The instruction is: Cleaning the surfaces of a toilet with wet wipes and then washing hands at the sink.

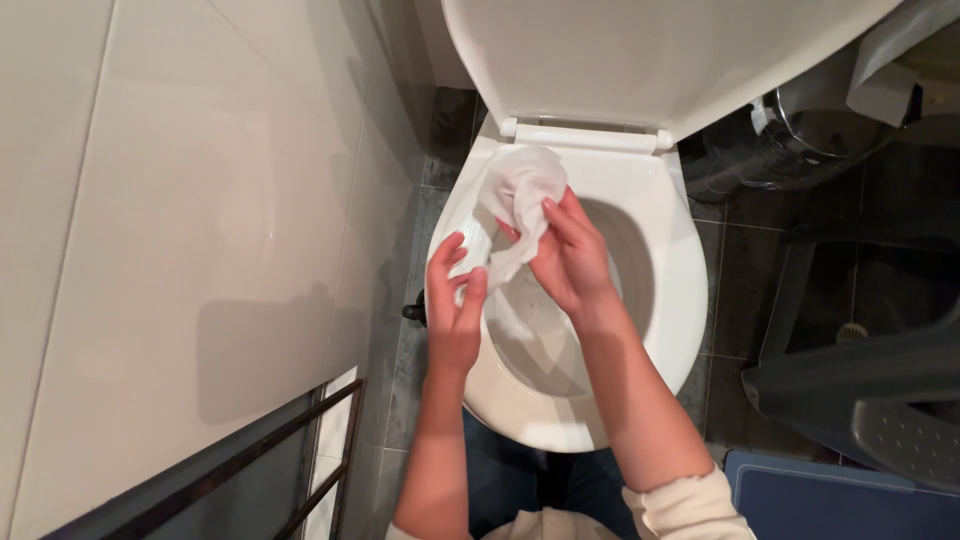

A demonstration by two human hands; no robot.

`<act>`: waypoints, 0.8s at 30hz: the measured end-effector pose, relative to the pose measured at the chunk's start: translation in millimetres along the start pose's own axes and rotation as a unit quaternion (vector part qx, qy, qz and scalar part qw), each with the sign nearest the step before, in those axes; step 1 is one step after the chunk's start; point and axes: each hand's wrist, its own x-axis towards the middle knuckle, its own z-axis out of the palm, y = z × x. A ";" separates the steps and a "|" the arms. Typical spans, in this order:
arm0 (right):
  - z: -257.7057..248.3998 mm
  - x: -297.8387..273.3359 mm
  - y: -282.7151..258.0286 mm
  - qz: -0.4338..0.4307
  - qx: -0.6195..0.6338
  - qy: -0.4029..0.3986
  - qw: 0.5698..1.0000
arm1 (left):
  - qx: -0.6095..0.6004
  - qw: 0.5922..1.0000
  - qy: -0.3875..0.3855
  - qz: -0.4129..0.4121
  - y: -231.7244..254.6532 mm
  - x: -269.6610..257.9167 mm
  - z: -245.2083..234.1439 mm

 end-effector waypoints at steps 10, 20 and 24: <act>14.1 -69.4 -43.2 0.028 -0.047 0.060 0.997 | -0.260 0.956 -0.115 -0.073 9.3 -2.6 34.5; -27.8 -93.3 -59.7 0.011 -0.188 0.102 0.977 | -0.185 0.971 -0.131 -0.075 -2.8 -7.2 20.3; -28.3 -99.6 -60.9 -0.002 -0.159 0.103 0.982 | -0.254 0.930 -0.244 -0.105 14.9 -7.4 12.9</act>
